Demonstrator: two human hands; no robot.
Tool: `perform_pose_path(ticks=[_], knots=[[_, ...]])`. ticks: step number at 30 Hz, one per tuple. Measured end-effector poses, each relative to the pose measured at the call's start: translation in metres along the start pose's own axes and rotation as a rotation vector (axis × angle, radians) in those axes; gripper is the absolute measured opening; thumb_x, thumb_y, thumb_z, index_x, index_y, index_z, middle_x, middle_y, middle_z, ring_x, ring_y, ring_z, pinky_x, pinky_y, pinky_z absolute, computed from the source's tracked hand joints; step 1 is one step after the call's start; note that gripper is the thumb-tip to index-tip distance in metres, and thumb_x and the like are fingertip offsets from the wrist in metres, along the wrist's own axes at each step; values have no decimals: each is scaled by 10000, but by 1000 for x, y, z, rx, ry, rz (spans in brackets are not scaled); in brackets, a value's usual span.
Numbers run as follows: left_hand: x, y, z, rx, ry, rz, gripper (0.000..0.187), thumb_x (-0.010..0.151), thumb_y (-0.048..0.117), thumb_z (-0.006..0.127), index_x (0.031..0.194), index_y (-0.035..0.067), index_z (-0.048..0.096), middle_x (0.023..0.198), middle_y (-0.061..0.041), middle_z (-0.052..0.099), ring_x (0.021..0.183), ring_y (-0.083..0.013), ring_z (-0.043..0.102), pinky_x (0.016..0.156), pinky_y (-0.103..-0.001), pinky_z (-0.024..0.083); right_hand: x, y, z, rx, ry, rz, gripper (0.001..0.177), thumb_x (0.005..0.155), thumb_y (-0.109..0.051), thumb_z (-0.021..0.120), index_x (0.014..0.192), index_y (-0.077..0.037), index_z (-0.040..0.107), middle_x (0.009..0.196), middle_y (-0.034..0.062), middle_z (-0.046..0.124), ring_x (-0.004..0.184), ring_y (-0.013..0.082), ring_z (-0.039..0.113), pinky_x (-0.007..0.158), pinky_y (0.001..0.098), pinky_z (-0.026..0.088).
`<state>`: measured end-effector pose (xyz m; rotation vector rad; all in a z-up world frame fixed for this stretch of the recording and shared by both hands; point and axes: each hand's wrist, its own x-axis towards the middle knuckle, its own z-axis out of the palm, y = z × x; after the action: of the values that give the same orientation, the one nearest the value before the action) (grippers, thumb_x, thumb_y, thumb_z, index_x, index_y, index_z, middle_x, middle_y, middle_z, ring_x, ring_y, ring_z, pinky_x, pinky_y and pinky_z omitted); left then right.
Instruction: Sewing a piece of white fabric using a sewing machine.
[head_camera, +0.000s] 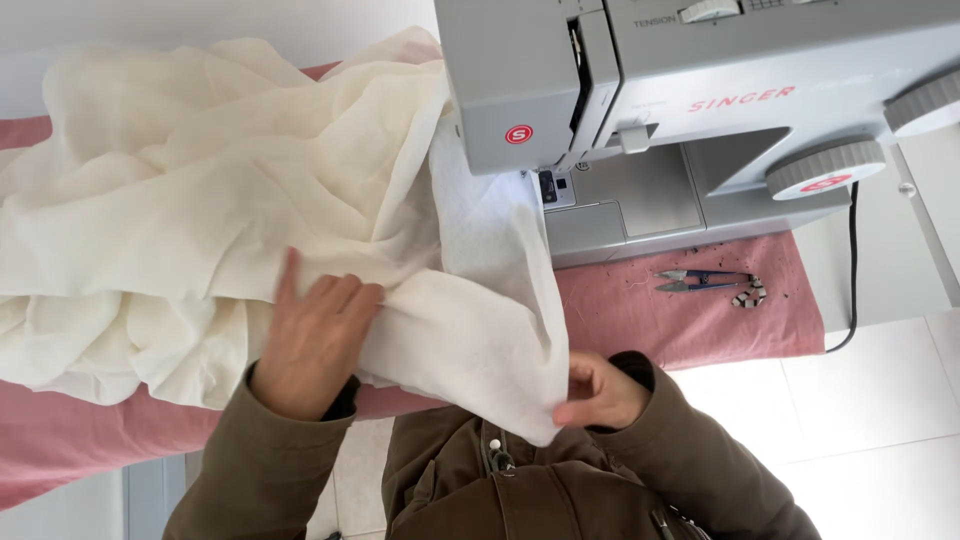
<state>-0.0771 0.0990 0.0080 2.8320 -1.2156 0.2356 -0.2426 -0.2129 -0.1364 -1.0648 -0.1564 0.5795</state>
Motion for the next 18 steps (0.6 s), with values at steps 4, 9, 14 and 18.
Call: perform_pose_path(ticks=[4,9,14,18], knots=[[-6,-9,-25,-170,309,-53,167,904,52,698,1062,51,643,1147,-92,698,1152,-273,659,1254,-617,313,-8,2,10,-166,31,-115,669,864,-199,827,1433,22,554,1377,158,674,1268,245,634,1124,417,482],[-4,-20,-61,-153,326,-97,308,985,165,705,1262,69,612,1420,-144,621,1400,-359,550,1242,-582,341,-20,20,2,57,288,-347,644,964,-273,766,1453,24,470,1395,155,623,1294,262,587,1127,441,449],[11,-60,-34,280,175,-189,737,728,375,762,1415,153,620,1308,-163,636,1181,-402,585,944,-603,411,-17,45,-10,-81,122,-166,690,922,-317,745,1462,15,473,1383,123,622,1276,246,575,1101,416,451],[11,-112,-7,-104,223,-310,290,993,210,714,1267,121,687,1146,-145,688,1043,-391,672,869,-507,541,-20,13,12,-376,3,-106,552,962,-280,750,1384,15,553,1237,139,676,1143,270,633,1002,410,513]])
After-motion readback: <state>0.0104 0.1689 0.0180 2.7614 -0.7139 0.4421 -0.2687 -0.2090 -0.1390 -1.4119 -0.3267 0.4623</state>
